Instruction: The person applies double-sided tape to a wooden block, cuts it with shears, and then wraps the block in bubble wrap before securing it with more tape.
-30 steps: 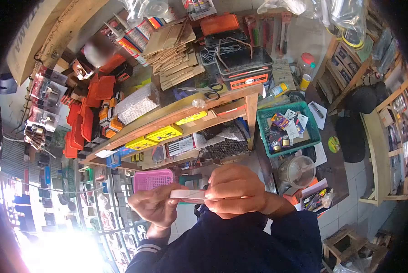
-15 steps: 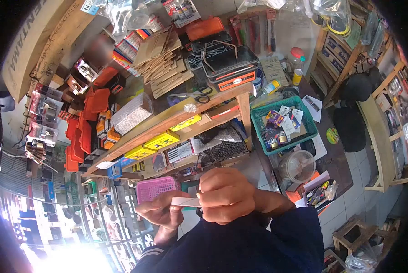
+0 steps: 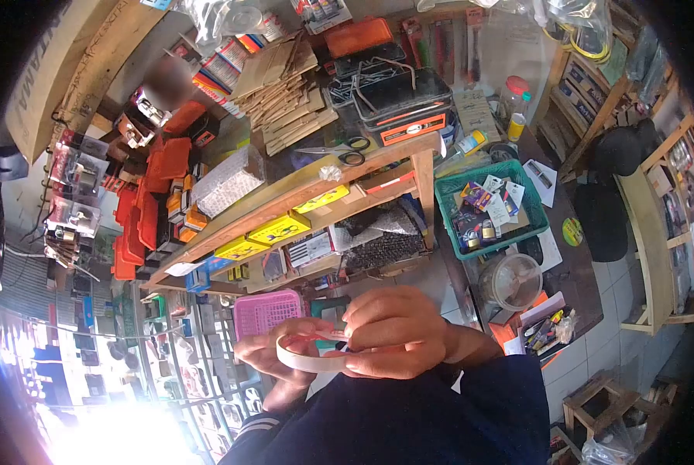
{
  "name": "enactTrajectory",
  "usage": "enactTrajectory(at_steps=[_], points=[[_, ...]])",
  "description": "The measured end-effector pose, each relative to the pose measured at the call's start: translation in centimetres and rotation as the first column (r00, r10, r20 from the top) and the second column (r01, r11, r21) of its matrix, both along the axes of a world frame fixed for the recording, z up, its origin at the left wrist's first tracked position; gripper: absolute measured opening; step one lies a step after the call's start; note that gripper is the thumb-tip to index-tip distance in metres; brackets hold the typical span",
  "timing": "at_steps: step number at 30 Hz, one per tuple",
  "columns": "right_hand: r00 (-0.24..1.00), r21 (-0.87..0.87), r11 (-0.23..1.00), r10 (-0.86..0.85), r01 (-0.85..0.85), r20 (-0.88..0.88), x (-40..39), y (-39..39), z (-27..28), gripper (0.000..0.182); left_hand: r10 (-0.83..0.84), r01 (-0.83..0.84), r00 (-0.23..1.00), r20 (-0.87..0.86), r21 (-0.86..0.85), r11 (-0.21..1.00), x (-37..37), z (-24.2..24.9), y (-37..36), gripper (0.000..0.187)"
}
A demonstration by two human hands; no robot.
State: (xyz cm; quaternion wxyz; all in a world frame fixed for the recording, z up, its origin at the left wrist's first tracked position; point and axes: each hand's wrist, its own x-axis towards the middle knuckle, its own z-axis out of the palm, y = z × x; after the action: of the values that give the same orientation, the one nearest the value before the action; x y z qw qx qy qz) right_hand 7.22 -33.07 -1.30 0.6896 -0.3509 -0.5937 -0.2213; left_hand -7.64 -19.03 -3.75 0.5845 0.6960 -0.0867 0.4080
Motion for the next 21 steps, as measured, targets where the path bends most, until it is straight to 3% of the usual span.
enactTrajectory(at_steps=[3,7,9,11,13,15,18,21], points=[[0.998,-0.064,0.998,0.033,-0.030,0.047,0.0,-0.5,0.0,0.033,-0.087,0.085,0.996,-0.030,-0.086,0.993,-0.1,-0.6,-0.1,0.039],[0.997,-0.122,0.992,-0.006,0.015,0.075,-0.1,-1.1,0.8,0.030,-0.193,0.192,0.979,0.060,0.030,0.981,1.8,0.7,0.6,0.034],[0.995,-0.166,0.985,-0.036,0.052,0.096,0.2,-1.3,1.4,0.029,-0.188,0.154,0.981,0.051,0.385,0.910,1.8,1.9,2.0,0.030],[0.987,-0.290,0.956,0.007,0.040,0.159,0.5,-1.1,1.7,0.028,-0.190,0.149,0.978,0.084,0.351,0.924,1.8,3.8,1.7,0.034],[0.985,-0.321,0.947,0.040,0.016,0.168,0.6,-0.8,1.6,0.030,-0.182,0.187,0.981,-0.067,0.569,0.801,1.1,5.4,2.4,0.045],[0.993,-0.266,0.964,0.016,0.016,0.118,0.1,-0.3,1.0,0.030,-0.127,0.131,0.991,-0.046,0.544,0.829,0.9,5.1,1.9,0.049],[0.998,-0.139,0.990,-0.012,0.020,0.058,-0.7,0.6,0.7,0.034,-0.121,0.071,0.990,0.070,0.488,0.870,1.1,4.0,1.6,0.038],[0.999,-0.142,0.989,0.039,-0.038,0.008,-1.2,0.0,0.3,0.038,-0.144,0.082,0.978,0.150,0.357,0.931,1.0,3.0,1.5,0.029]])
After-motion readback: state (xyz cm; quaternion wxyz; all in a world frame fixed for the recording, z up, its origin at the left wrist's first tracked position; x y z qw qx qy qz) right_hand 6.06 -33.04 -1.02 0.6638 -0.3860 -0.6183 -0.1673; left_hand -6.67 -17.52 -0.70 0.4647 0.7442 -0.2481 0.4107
